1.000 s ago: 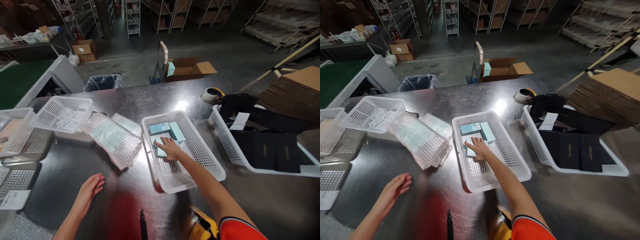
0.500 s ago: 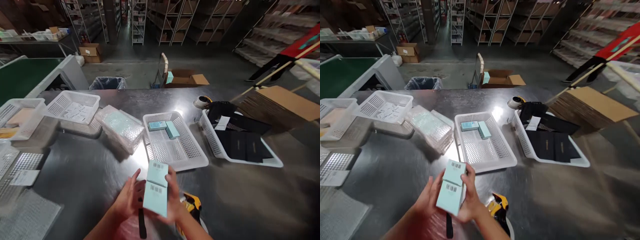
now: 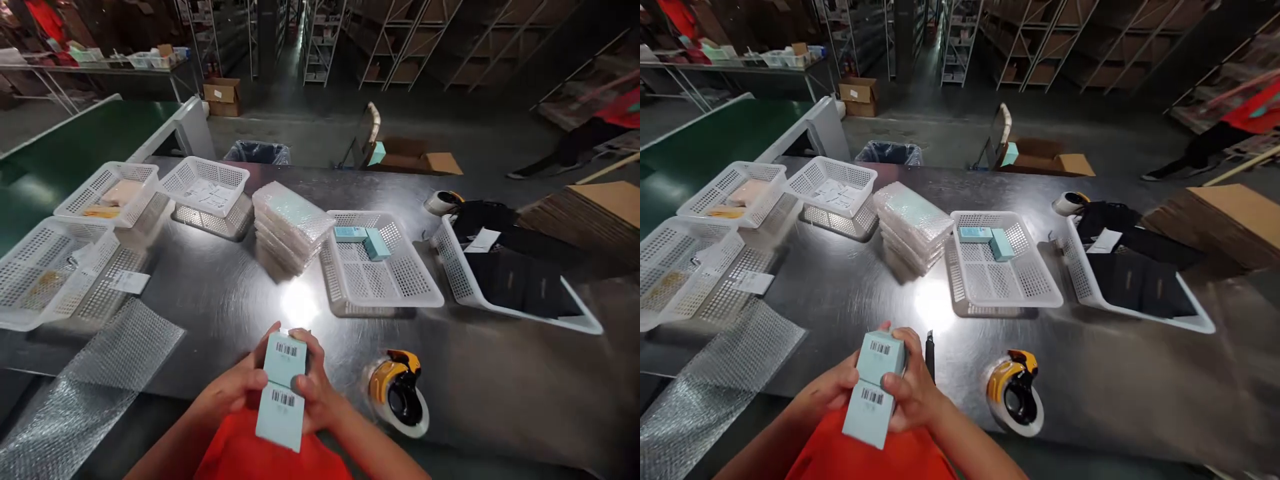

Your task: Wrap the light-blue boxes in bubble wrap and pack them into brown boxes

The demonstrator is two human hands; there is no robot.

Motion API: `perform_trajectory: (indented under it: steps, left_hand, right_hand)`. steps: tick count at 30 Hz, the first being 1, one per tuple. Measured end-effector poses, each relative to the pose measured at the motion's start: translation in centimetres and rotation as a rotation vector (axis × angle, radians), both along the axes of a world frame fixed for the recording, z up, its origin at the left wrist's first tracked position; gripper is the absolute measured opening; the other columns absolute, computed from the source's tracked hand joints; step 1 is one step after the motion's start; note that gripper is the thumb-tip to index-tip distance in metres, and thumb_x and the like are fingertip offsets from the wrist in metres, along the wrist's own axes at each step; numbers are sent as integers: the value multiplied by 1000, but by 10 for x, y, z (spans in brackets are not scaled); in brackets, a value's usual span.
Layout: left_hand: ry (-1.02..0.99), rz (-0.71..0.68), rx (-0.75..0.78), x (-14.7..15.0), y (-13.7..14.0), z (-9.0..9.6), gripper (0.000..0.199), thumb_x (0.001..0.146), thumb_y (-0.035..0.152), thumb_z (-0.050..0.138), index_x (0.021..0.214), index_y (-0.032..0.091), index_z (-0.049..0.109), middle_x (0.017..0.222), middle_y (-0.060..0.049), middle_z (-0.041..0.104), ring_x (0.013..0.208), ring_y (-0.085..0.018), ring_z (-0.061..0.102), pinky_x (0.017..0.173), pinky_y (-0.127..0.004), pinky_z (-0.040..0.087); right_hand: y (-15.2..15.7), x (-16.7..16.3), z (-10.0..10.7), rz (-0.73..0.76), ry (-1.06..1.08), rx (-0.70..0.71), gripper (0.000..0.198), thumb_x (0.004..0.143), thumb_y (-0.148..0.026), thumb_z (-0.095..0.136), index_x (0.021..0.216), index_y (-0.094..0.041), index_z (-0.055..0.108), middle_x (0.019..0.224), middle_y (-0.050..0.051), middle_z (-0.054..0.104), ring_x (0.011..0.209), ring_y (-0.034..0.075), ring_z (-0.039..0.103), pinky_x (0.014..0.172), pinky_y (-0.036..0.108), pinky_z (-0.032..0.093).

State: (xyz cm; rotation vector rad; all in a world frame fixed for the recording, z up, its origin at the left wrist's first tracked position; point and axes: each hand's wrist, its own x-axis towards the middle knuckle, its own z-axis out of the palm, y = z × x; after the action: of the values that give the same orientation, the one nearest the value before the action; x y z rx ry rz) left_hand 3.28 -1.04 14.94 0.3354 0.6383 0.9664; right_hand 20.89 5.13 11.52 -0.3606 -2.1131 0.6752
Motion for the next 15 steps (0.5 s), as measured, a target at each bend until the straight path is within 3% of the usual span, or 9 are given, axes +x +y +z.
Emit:
perform_trajectory:
  steps: [3,6,11,15]
  left_hand:
    - [-37,0,-41,-19,-12,9,89,68,41,80,147,31,41,135,-9,58,120,-31,58,93,-38,49]
    - [-49,2,-82,-45,-26,5,83,66,42,79,142,29,48,124,-8,65,112,-30,63,84,-35,51]
    - [-11,11,-115,-86,-46,-24,68,65,54,78,120,17,65,107,-12,71,106,-32,64,89,-40,49]
    - [158,61,-181,-120,-51,-52,84,70,82,56,122,16,64,125,-18,65,126,-39,53,99,-50,46]
  right_hand:
    - [-16,-22,4,2,-14,-75,127,50,-31,80,149,-53,3,160,0,1,134,40,35,89,52,53]
    - [-35,-50,2,12,-8,-138,128,51,-29,82,149,-50,3,161,5,-4,139,43,29,90,54,51]
    - [-62,-98,-13,13,-67,-245,120,56,-42,84,149,-46,8,157,9,6,140,43,31,96,55,49]
    - [-68,-140,-35,-123,-70,-601,106,62,-55,79,149,-37,22,151,14,30,130,40,46,95,54,50]
